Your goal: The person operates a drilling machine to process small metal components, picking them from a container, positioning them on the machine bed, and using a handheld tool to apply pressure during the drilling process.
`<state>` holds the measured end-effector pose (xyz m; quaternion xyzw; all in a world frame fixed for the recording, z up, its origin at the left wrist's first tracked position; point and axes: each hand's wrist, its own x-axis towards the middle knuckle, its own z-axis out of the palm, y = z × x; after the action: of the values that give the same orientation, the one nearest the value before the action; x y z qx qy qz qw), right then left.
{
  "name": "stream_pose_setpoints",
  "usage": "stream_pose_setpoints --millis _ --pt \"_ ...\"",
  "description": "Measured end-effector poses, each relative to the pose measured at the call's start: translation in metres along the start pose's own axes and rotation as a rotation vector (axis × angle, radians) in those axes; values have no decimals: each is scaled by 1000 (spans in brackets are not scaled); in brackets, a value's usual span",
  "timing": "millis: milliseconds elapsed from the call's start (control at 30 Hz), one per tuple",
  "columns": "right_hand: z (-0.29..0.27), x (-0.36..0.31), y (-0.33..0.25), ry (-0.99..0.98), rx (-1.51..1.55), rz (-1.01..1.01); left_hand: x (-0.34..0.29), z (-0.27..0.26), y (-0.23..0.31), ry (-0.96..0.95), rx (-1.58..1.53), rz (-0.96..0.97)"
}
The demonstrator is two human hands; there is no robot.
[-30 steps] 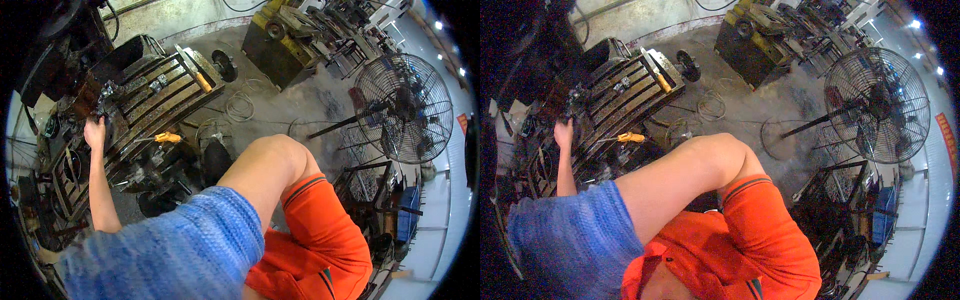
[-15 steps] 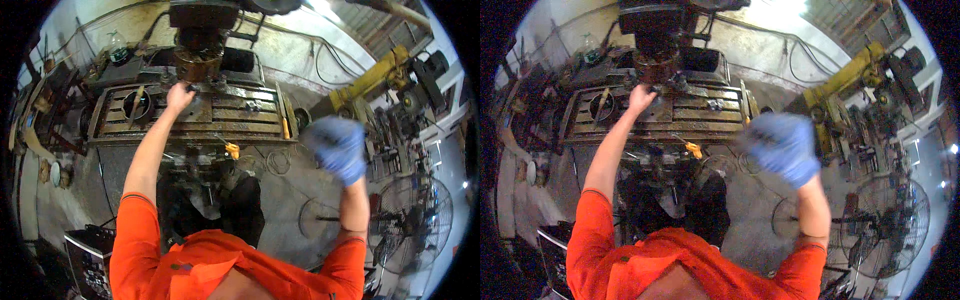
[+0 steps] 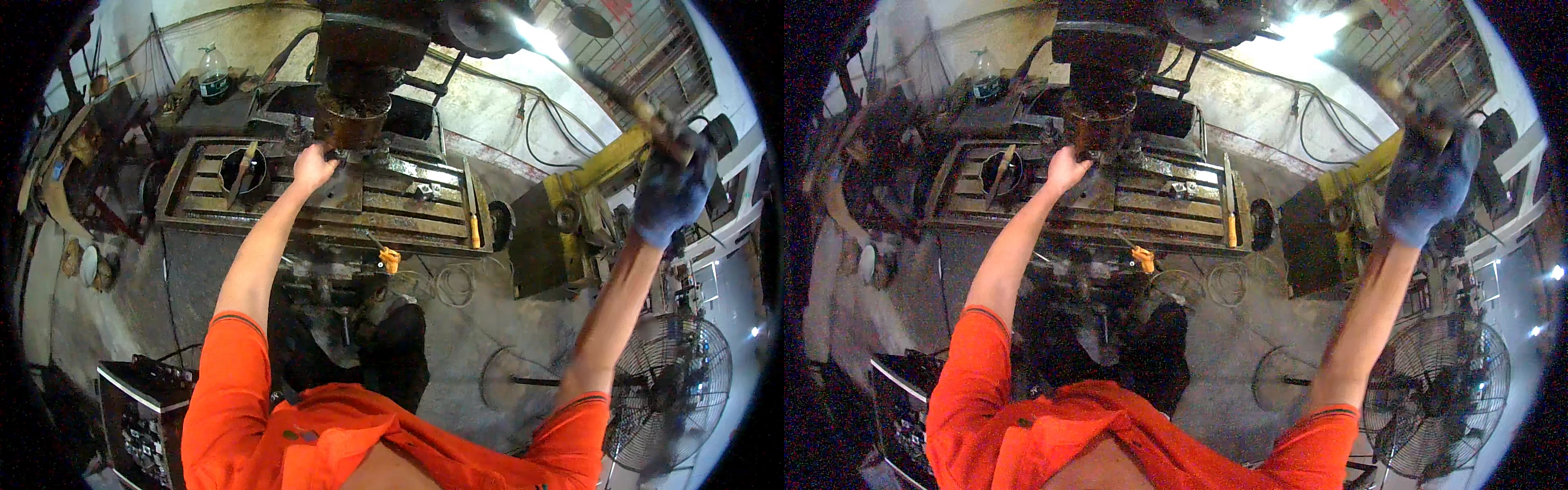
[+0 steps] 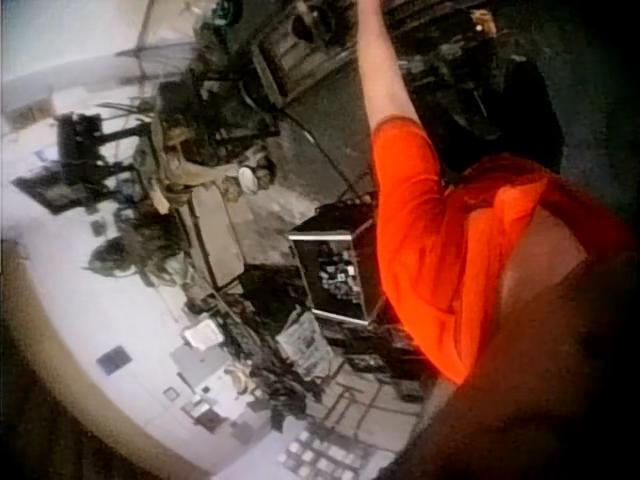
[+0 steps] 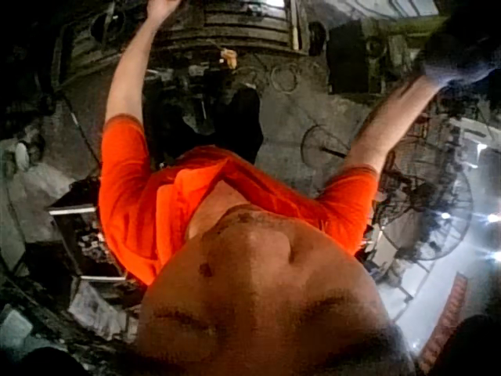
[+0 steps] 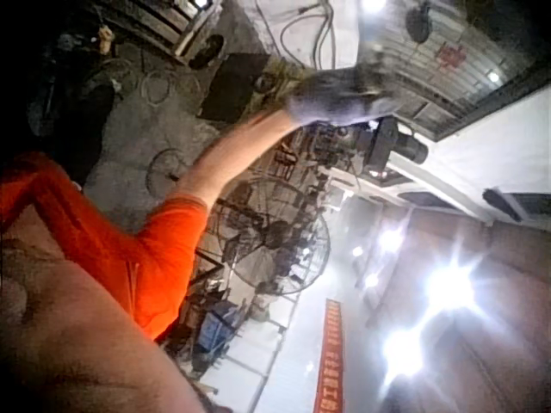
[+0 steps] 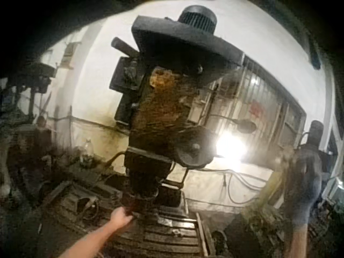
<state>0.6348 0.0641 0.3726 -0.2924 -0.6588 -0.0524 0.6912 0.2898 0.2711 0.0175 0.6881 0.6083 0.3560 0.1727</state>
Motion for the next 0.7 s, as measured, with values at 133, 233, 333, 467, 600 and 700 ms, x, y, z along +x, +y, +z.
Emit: stream_pose_setpoints --millis 133,233,333,467,600,700 --pt "8 -65 -6 -75 209 -7 0 3 6 -37 34 -12" --pt "18 -93 -10 54 135 39 -5 -3 21 -24 37 2" --pt "16 -102 -3 54 132 30 -4 1 18 18 62 -16" --pt "24 -98 -6 57 115 47 -7 -1 24 36 32 74" --pt "29 -114 1 -10 12 -33 1 5 10 -25 101 -34" --pt "19 -112 1 32 86 62 0 8 13 -11 109 -6"
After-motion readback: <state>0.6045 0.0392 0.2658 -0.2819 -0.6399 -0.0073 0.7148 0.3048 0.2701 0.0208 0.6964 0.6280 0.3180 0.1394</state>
